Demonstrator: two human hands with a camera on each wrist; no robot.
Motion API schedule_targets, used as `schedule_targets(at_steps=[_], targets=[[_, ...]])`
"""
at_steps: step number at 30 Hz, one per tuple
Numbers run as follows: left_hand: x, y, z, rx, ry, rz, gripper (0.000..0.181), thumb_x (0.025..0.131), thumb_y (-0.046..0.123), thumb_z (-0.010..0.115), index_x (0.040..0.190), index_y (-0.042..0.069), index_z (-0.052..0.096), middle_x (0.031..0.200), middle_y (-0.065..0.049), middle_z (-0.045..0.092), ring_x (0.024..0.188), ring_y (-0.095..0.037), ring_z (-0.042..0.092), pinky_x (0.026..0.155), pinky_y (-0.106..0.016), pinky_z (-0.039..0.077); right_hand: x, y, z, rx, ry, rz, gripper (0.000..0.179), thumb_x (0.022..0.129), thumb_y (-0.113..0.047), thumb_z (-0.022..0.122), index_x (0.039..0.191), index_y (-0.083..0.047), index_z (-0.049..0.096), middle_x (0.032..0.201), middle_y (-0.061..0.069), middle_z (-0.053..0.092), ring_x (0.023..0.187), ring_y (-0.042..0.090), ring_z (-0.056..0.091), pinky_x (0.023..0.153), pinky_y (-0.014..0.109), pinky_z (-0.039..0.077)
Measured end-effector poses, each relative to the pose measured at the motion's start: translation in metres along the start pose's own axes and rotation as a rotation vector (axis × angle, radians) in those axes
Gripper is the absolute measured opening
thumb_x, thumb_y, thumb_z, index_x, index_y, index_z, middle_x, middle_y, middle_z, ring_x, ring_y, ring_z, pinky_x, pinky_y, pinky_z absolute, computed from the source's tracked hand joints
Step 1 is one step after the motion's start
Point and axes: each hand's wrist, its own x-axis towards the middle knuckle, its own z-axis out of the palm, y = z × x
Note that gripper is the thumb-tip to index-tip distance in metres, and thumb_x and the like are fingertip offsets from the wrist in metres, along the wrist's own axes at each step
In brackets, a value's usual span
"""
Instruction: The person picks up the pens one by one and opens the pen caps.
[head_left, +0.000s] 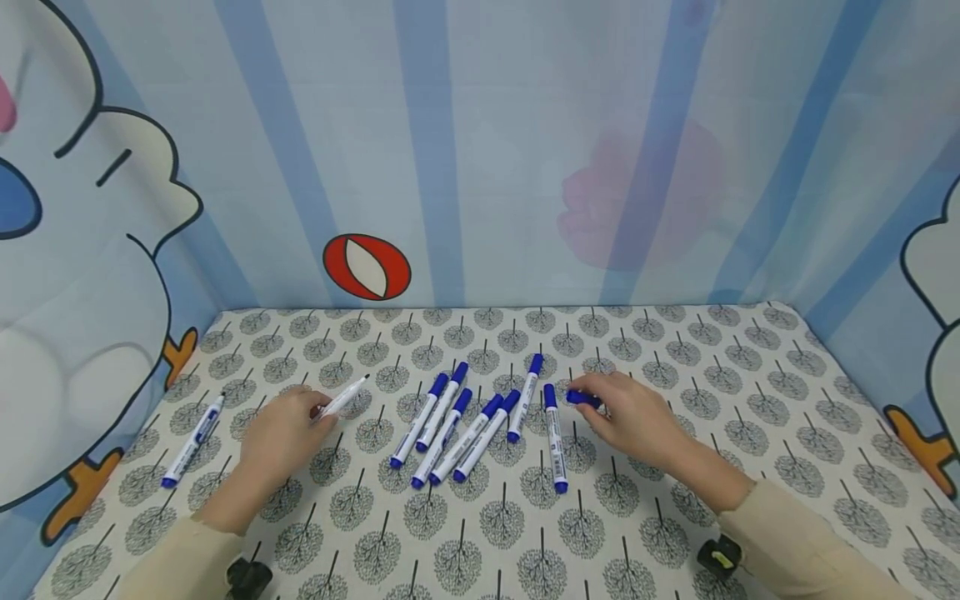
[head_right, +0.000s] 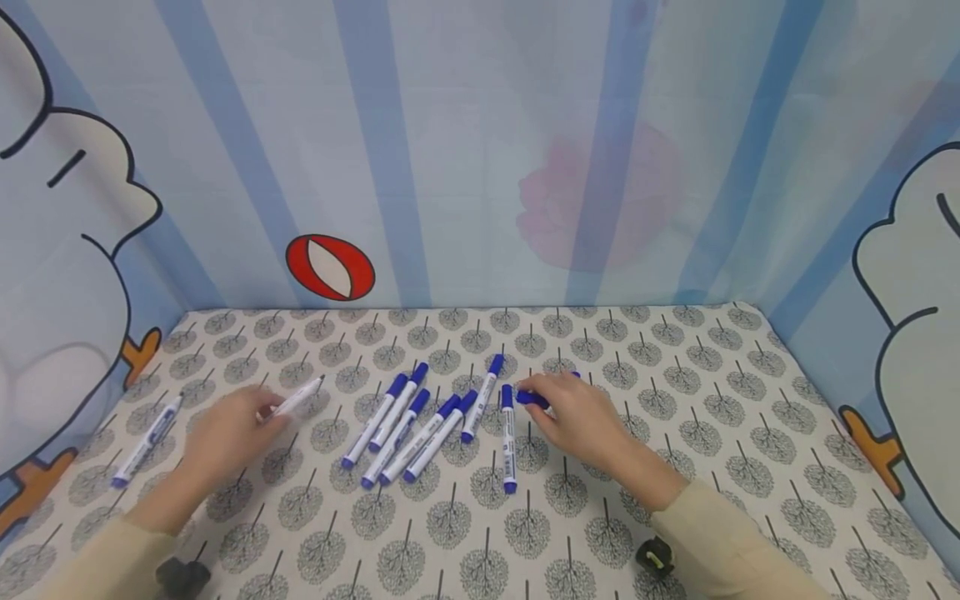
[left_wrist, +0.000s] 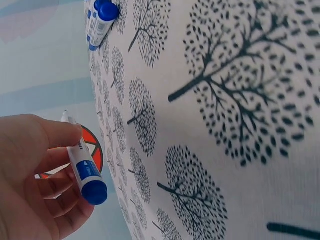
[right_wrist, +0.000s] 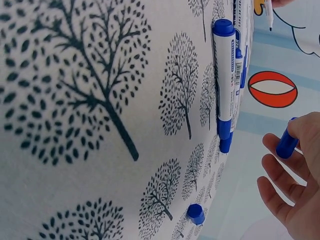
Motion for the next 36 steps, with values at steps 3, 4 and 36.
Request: schedule_targets(at_steps=[3, 4, 36], targets=[[-0.001, -0.004, -0.003, -0.002, -0.001, -0.017, 0.028, 0.082, 0.020, 0.065, 0.104, 0.004, 0.066, 0.094, -0.012, 0.063, 0.053, -0.013, 0.049, 0.039, -0.027, 0.037, -0.001, 0.001, 0.000, -0.004, 0.001, 0.001, 0.026, 0.082, -0.016, 0.067, 0.108, -0.014, 0.063, 0.098, 0.002, 0.068, 0.072, 0.012, 0.058, 0.054, 0.018, 0.043], [-0.001, -0.006, -0.003, -0.002, -0.003, -0.022, 0.028, 0.082, 0.020, 0.065, 0.105, 0.004, 0.066, 0.093, -0.012, 0.063, 0.052, -0.013, 0.048, 0.039, -0.027, 0.037, -0.001, 0.001, 0.000, -0.004, 0.000, 0.002, 0.026, 0.082, -0.016, 0.067, 0.108, -0.014, 0.063, 0.098, 0.002, 0.068, 0.072, 0.012, 0.058, 0.054, 0.018, 0.043], [-0.014, -0.077, -0.022, 0.034, -0.081, -0.331, 0.030, 0.084, 0.023, 0.060, 0.100, -0.003, 0.058, 0.071, -0.011, 0.060, 0.049, -0.019, 0.050, 0.038, -0.031, 0.039, -0.003, 0.002, 0.001, 0.017, -0.031, 0.035, 0.026, 0.082, -0.016, 0.067, 0.107, -0.014, 0.063, 0.094, 0.003, 0.067, 0.063, 0.006, 0.050, 0.048, 0.015, 0.038]])
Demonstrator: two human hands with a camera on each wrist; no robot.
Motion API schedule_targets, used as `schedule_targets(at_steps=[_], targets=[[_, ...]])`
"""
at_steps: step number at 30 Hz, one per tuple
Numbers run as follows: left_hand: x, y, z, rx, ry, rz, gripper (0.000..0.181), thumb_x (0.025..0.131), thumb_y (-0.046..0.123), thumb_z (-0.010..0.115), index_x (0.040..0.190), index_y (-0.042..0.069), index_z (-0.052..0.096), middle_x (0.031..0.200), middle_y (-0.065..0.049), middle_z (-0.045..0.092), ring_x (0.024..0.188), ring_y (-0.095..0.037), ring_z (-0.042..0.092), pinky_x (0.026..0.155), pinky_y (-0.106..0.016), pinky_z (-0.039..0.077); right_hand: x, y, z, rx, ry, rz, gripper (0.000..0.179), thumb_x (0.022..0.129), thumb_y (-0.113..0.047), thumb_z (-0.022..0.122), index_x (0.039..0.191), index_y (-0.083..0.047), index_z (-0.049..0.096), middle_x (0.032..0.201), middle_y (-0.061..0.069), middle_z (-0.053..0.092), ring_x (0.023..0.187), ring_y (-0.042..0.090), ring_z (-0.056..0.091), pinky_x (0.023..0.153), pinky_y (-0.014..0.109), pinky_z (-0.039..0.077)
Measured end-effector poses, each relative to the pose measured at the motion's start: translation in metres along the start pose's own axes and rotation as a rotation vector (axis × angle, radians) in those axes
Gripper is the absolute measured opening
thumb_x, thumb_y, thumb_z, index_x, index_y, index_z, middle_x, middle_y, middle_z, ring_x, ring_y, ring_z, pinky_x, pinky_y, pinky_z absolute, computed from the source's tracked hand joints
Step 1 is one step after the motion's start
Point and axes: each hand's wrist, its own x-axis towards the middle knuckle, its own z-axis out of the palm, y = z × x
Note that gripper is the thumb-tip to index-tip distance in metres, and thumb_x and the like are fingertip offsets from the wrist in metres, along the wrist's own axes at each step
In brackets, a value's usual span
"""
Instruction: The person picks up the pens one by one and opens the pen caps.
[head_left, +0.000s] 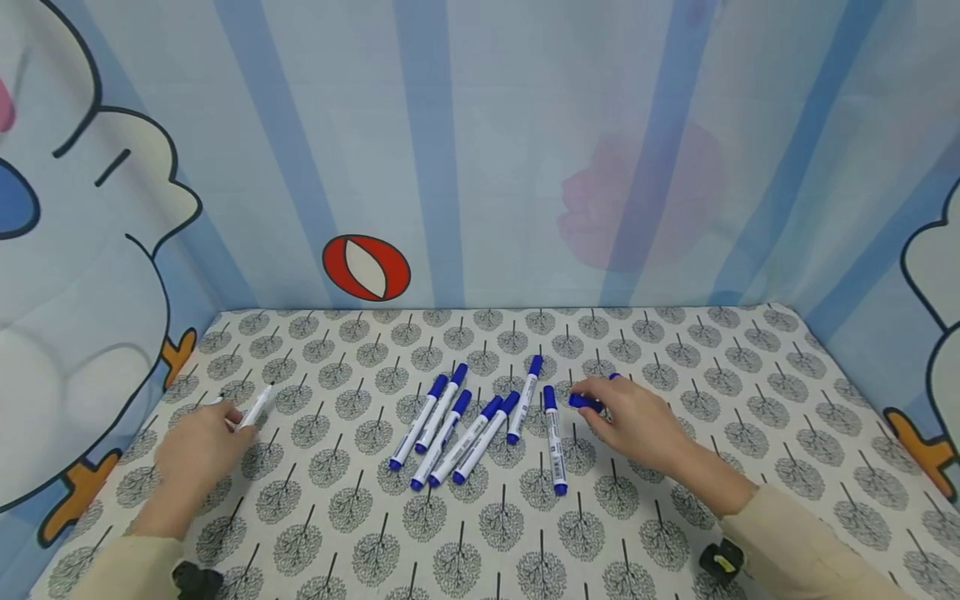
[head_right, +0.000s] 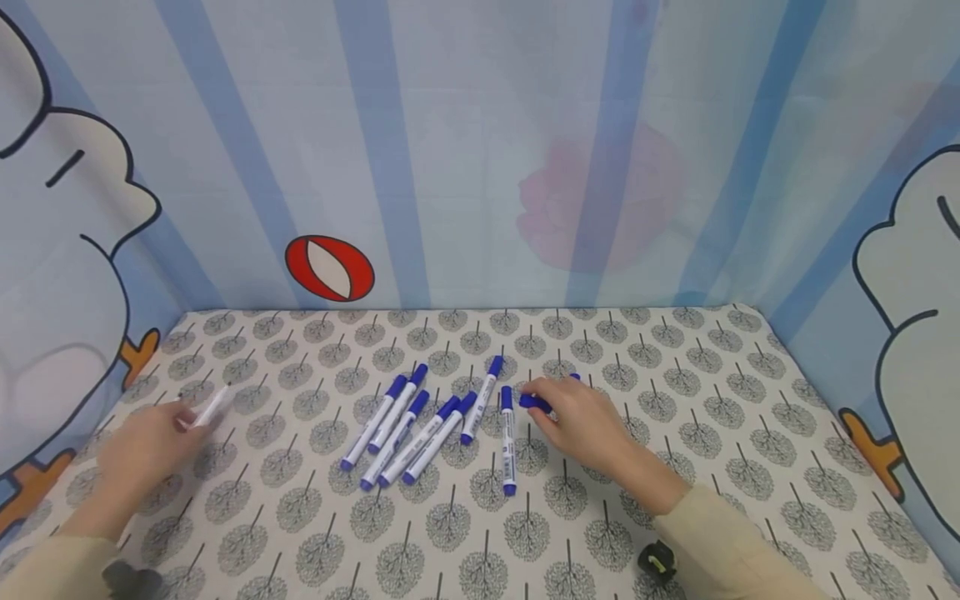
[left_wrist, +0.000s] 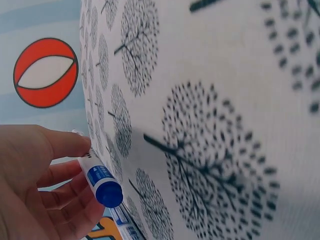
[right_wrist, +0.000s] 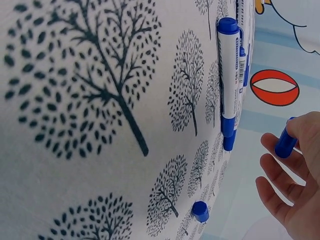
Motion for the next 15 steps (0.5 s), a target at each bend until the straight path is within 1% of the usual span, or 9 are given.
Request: schedule_targets(at_steps=[5, 11, 15], targets=[[0.002, -0.008, -0.003, 0.026, 0.004, -0.063, 0.030, 0.082, 0.022, 0.061, 0.099, -0.003, 0.059, 0.069, -0.013, 0.060, 0.050, -0.021, 0.050, 0.039, -0.033, 0.039, 0.000, 0.000, 0.000, 0.005, -0.004, -0.003, 0.026, 0.082, -0.015, 0.067, 0.108, -0.013, 0.063, 0.095, 0.003, 0.067, 0.060, 0.004, 0.047, 0.047, 0.015, 0.037], [0.000, -0.014, -0.007, 0.037, -0.024, -0.106, 0.031, 0.082, 0.021, 0.059, 0.100, -0.005, 0.058, 0.065, -0.012, 0.057, 0.049, -0.021, 0.048, 0.039, -0.032, 0.039, -0.001, 0.000, 0.000, -0.010, -0.012, 0.001, 0.027, 0.082, -0.016, 0.067, 0.108, -0.013, 0.063, 0.094, 0.002, 0.067, 0.064, 0.006, 0.051, 0.049, 0.015, 0.038], [0.000, -0.018, -0.007, 0.049, -0.038, -0.116, 0.028, 0.082, 0.021, 0.059, 0.094, -0.004, 0.059, 0.062, -0.010, 0.055, 0.049, -0.020, 0.048, 0.040, -0.031, 0.038, -0.001, -0.001, 0.000, -0.011, -0.008, -0.007, 0.026, 0.082, -0.016, 0.067, 0.108, -0.013, 0.063, 0.093, 0.002, 0.067, 0.065, 0.007, 0.052, 0.050, 0.016, 0.039]])
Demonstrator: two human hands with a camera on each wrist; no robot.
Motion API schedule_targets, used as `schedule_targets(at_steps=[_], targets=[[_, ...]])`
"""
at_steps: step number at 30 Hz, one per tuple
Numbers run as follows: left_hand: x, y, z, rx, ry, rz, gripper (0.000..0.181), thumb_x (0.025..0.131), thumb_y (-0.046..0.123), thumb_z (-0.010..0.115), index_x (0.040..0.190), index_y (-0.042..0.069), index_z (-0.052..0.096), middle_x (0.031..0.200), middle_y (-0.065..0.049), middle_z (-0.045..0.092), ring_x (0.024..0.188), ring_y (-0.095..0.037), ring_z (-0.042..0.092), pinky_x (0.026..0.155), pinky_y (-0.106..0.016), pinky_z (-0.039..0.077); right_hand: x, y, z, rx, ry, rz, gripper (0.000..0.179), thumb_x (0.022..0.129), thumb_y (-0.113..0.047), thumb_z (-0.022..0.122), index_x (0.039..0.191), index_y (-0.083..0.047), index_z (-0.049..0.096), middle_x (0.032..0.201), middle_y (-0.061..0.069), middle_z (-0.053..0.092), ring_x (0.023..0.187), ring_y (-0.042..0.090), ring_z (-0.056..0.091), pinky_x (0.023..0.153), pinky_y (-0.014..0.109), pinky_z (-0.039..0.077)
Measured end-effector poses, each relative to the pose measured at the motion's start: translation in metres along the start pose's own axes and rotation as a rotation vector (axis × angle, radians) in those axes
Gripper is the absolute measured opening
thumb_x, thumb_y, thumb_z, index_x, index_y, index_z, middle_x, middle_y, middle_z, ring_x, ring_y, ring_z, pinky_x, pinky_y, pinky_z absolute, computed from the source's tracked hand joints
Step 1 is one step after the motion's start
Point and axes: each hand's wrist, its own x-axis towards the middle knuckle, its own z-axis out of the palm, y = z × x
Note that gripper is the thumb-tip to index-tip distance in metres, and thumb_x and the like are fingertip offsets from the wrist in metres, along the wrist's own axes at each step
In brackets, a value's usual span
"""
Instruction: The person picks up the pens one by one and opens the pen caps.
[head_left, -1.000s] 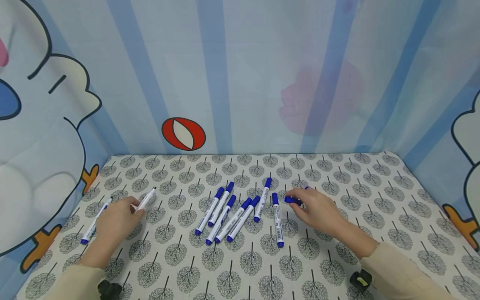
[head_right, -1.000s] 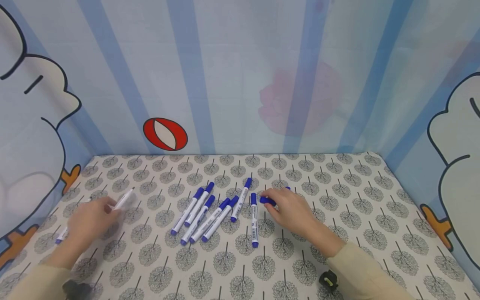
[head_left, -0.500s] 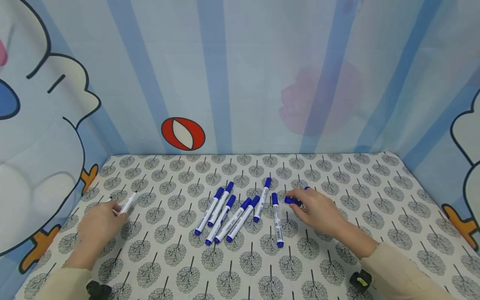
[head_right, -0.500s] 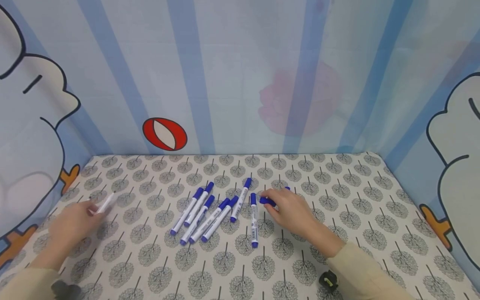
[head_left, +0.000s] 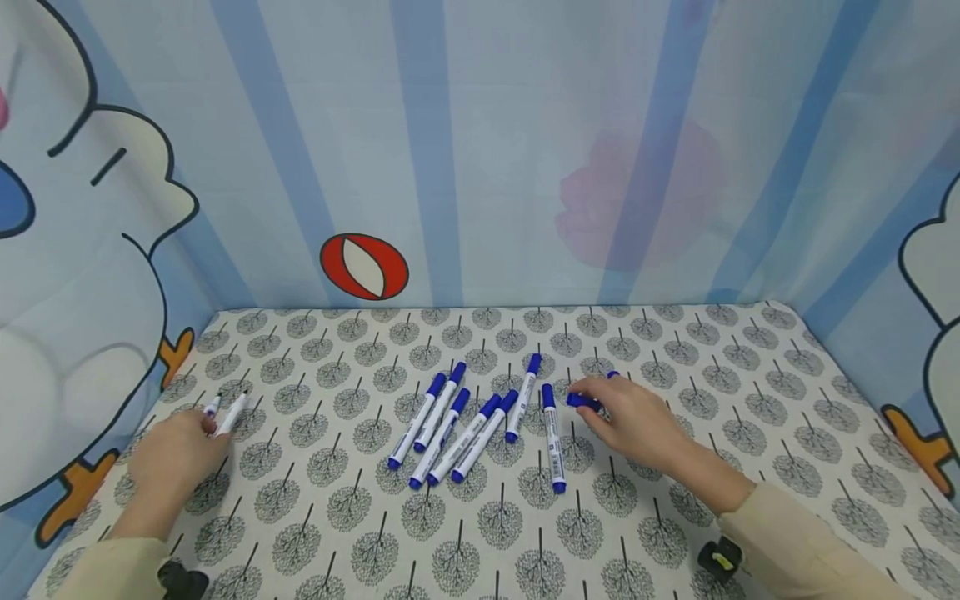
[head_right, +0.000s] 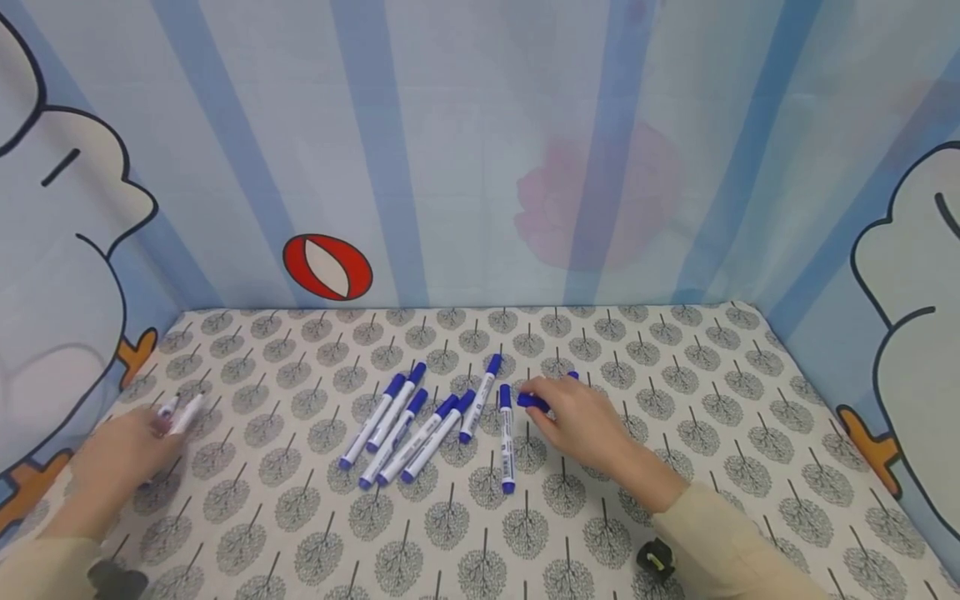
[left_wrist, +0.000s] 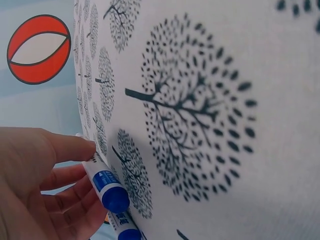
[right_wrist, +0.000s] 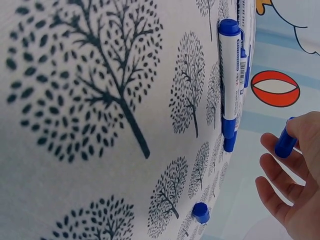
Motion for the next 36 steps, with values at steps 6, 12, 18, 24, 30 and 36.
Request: schedule_targets(at_steps=[6, 12, 18, 24, 30, 36], targets=[[0.0005, -0.0030, -0.0003, 0.021, -0.004, -0.019, 0.023, 0.081, 0.019, 0.059, 0.085, -0.003, 0.059, 0.061, -0.010, 0.053, 0.050, -0.021, 0.048, 0.041, -0.031, 0.038, -0.0007, -0.0009, -0.0010, -0.001, -0.002, -0.002, 0.027, 0.082, -0.016, 0.067, 0.109, -0.011, 0.063, 0.091, 0.002, 0.067, 0.062, 0.005, 0.049, 0.049, 0.015, 0.037], [0.0007, -0.0025, -0.0008, 0.027, -0.018, -0.036, 0.020, 0.081, 0.017, 0.058, 0.082, -0.003, 0.058, 0.061, -0.011, 0.053, 0.051, -0.022, 0.048, 0.042, -0.032, 0.039, -0.0012, 0.0007, 0.0006, -0.002, -0.006, 0.001, 0.027, 0.083, -0.017, 0.066, 0.109, -0.013, 0.063, 0.090, 0.001, 0.067, 0.060, 0.003, 0.046, 0.047, 0.015, 0.037], [0.0024, -0.0011, 0.0001, 0.042, 0.001, -0.053, 0.019, 0.081, 0.017, 0.058, 0.081, -0.002, 0.057, 0.062, -0.012, 0.052, 0.052, -0.023, 0.048, 0.044, -0.034, 0.038, -0.0016, 0.0018, 0.0021, -0.004, 0.004, -0.015, 0.028, 0.082, -0.016, 0.067, 0.109, -0.012, 0.063, 0.095, 0.003, 0.068, 0.067, 0.008, 0.054, 0.052, 0.017, 0.041], [0.0043, -0.0015, -0.0005, 0.048, -0.003, -0.071, 0.019, 0.082, 0.017, 0.057, 0.083, -0.002, 0.055, 0.065, -0.013, 0.052, 0.055, -0.025, 0.047, 0.047, -0.035, 0.038, -0.0017, 0.0013, 0.0017, 0.002, -0.007, -0.005, 0.028, 0.083, -0.016, 0.067, 0.110, -0.012, 0.063, 0.094, 0.002, 0.067, 0.062, 0.005, 0.049, 0.049, 0.016, 0.038], [0.0078, -0.0045, 0.0003, 0.048, -0.014, -0.087, 0.018, 0.082, 0.018, 0.057, 0.083, 0.000, 0.055, 0.064, -0.012, 0.051, 0.054, -0.025, 0.047, 0.048, -0.036, 0.037, -0.0014, 0.0008, 0.0017, -0.004, -0.006, -0.008, 0.029, 0.082, -0.016, 0.067, 0.110, -0.011, 0.062, 0.096, 0.004, 0.067, 0.065, 0.007, 0.052, 0.051, 0.016, 0.039], [0.0092, -0.0058, 0.0015, 0.050, -0.008, -0.085, 0.018, 0.081, 0.017, 0.058, 0.082, 0.000, 0.054, 0.064, -0.012, 0.051, 0.054, -0.024, 0.047, 0.047, -0.035, 0.037, -0.0014, 0.0011, 0.0024, -0.009, 0.000, -0.022, 0.028, 0.083, -0.016, 0.067, 0.109, -0.010, 0.063, 0.097, 0.004, 0.068, 0.069, 0.011, 0.058, 0.053, 0.019, 0.042]])
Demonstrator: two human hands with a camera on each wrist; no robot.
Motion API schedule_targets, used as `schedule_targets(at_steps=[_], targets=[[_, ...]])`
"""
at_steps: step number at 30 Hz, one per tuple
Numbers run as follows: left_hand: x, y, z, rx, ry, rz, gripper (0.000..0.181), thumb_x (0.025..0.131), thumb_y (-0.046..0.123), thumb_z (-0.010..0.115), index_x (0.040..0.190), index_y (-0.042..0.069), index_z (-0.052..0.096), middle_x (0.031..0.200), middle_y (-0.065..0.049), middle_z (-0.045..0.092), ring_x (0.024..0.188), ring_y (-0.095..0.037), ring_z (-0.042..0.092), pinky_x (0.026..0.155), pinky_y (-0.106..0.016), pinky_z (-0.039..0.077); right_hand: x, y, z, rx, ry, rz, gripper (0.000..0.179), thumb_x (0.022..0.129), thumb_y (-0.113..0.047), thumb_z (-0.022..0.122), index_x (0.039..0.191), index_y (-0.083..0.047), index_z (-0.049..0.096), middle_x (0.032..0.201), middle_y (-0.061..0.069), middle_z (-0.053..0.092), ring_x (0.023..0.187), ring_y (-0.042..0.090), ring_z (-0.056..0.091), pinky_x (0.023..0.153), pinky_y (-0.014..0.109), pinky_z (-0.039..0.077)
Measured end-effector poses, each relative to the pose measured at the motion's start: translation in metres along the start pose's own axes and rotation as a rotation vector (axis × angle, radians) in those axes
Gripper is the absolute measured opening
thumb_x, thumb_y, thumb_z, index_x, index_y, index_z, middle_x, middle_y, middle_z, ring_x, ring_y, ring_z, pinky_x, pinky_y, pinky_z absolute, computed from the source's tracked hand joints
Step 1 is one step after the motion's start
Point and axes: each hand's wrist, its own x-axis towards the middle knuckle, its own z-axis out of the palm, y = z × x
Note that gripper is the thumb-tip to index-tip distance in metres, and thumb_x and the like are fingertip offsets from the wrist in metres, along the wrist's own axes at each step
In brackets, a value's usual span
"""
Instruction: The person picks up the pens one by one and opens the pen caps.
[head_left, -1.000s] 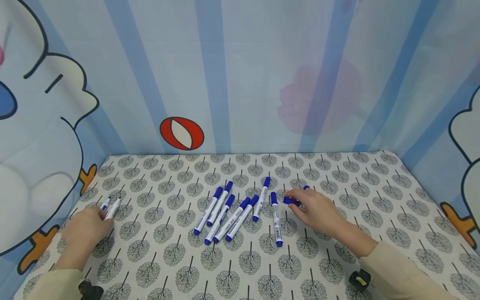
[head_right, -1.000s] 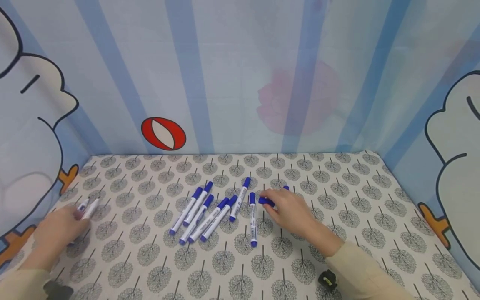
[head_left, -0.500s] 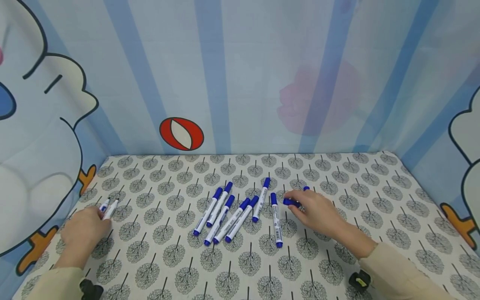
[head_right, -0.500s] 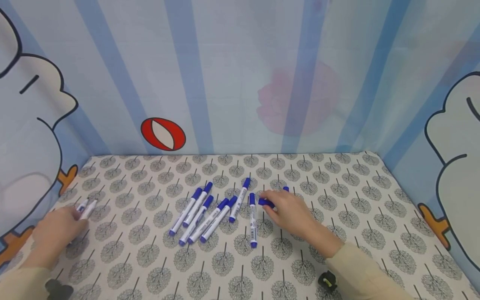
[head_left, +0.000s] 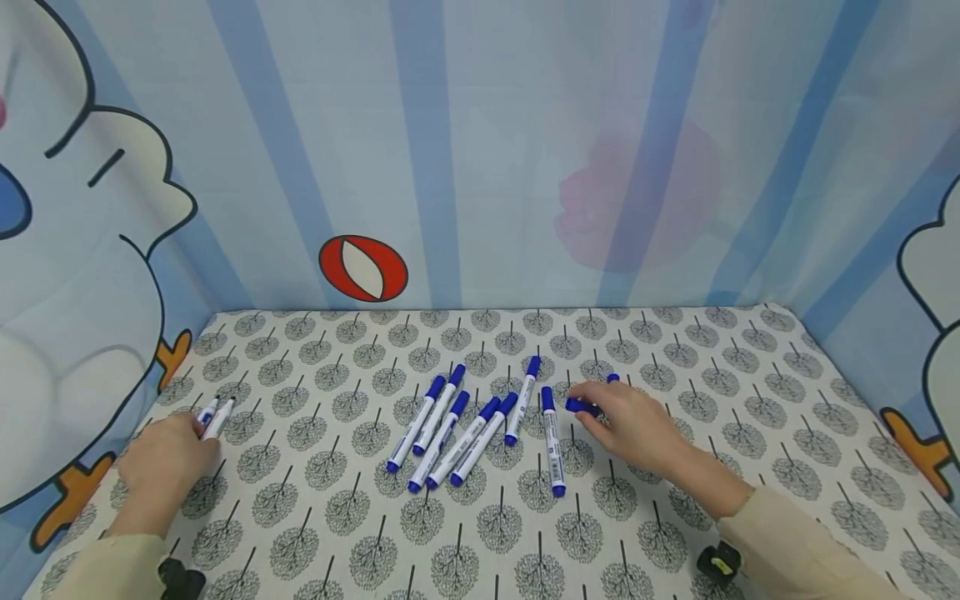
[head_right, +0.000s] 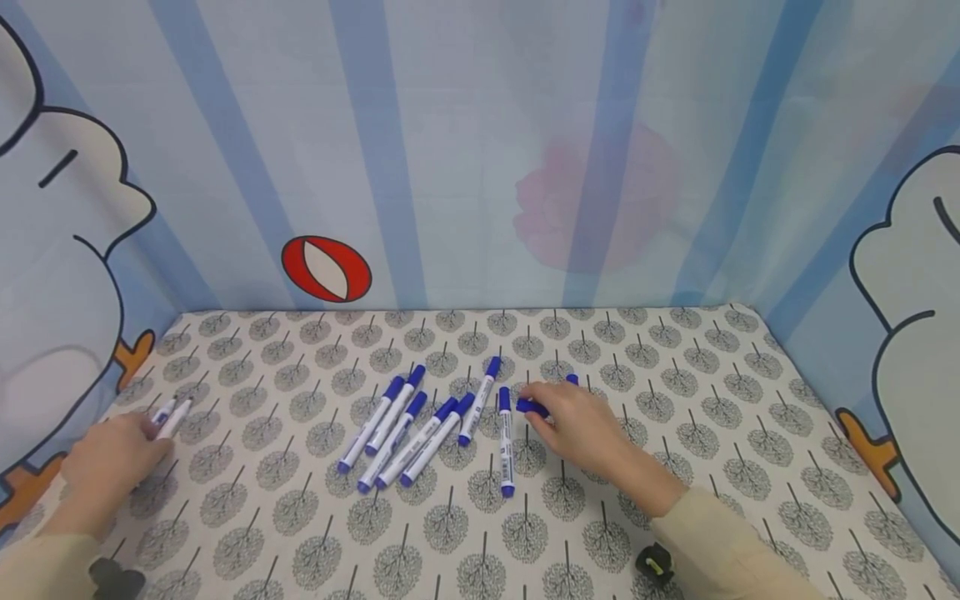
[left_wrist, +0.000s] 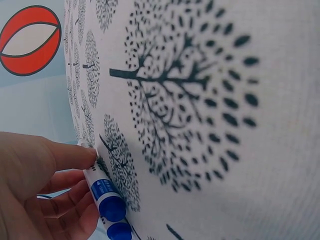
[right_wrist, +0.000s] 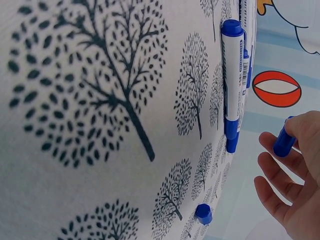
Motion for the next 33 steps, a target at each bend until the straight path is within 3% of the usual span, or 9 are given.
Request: schedule_targets(at_steps=[14, 26, 30, 33], targets=[[0.001, 0.000, -0.001, 0.013, 0.000, -0.012, 0.019, 0.082, 0.019, 0.057, 0.086, 0.001, 0.053, 0.065, -0.012, 0.052, 0.055, -0.025, 0.047, 0.048, -0.035, 0.037, 0.000, -0.001, 0.000, -0.011, -0.018, 0.016, 0.028, 0.083, -0.018, 0.067, 0.110, -0.011, 0.063, 0.099, 0.004, 0.068, 0.072, 0.012, 0.059, 0.055, 0.020, 0.043], [0.000, 0.004, -0.005, 0.001, 0.056, 0.011, 0.023, 0.085, 0.018, 0.059, 0.095, -0.002, 0.055, 0.069, -0.014, 0.055, 0.054, -0.025, 0.049, 0.046, -0.036, 0.038, 0.002, -0.001, -0.004, 0.003, -0.022, 0.062, 0.026, 0.083, -0.018, 0.066, 0.108, -0.014, 0.062, 0.081, -0.001, 0.063, 0.054, 0.002, 0.039, 0.043, 0.015, 0.034], [-0.003, 0.010, -0.008, -0.011, 0.071, 0.027, 0.024, 0.085, 0.019, 0.059, 0.096, -0.001, 0.056, 0.073, -0.016, 0.058, 0.057, -0.026, 0.049, 0.047, -0.037, 0.037, 0.002, 0.001, -0.004, -0.001, 0.001, 0.071, 0.026, 0.083, -0.019, 0.067, 0.108, -0.014, 0.061, 0.081, 0.002, 0.064, 0.056, 0.005, 0.047, 0.042, 0.014, 0.034], [-0.007, 0.014, -0.008, -0.023, 0.095, 0.076, 0.024, 0.085, 0.020, 0.060, 0.097, -0.001, 0.057, 0.075, -0.017, 0.060, 0.056, -0.025, 0.050, 0.045, -0.036, 0.037, 0.003, 0.002, -0.004, 0.004, 0.003, 0.093, 0.027, 0.083, -0.018, 0.067, 0.108, -0.013, 0.060, 0.084, 0.005, 0.067, 0.064, 0.010, 0.057, 0.045, 0.014, 0.038]])
